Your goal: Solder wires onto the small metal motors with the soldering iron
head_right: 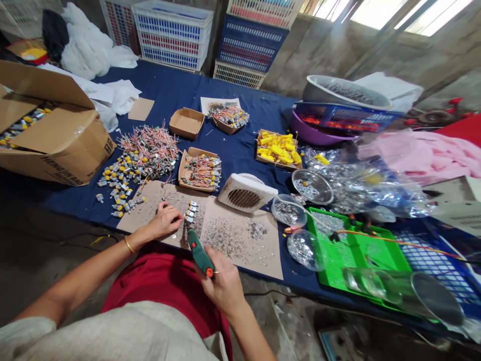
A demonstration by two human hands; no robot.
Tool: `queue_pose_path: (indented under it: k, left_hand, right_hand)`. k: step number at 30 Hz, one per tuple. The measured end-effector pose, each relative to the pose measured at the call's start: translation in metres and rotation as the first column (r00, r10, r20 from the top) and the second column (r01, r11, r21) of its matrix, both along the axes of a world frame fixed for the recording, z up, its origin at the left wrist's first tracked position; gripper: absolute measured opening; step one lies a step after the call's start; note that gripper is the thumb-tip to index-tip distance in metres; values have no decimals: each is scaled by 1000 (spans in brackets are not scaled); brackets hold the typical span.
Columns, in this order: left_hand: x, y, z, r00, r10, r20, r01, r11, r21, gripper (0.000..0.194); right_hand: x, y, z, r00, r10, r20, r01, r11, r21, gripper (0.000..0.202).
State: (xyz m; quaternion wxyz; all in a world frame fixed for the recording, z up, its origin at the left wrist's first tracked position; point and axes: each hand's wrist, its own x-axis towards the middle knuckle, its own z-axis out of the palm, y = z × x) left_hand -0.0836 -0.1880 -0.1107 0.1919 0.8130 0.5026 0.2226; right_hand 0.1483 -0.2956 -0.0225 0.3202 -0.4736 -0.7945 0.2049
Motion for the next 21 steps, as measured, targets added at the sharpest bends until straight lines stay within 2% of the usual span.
queue_pose_path:
  k: [4,8,21]
  left_hand:
    - [-1,0,-2,1000,1,6,-1,1000,0,12]
    - [0,0,-2,1000,6,6,-6,1000,2,13]
    - [2,-1,5,1000,20,3,-20,1000,-14,12]
  right_hand:
    - [2,-1,2,989,-141,-30,141,990,-14,18]
    - [5,-4,5,962,-273,-8,273,962,-9,26]
    - [14,-13,1,913,-405,-39,406,914,-4,40]
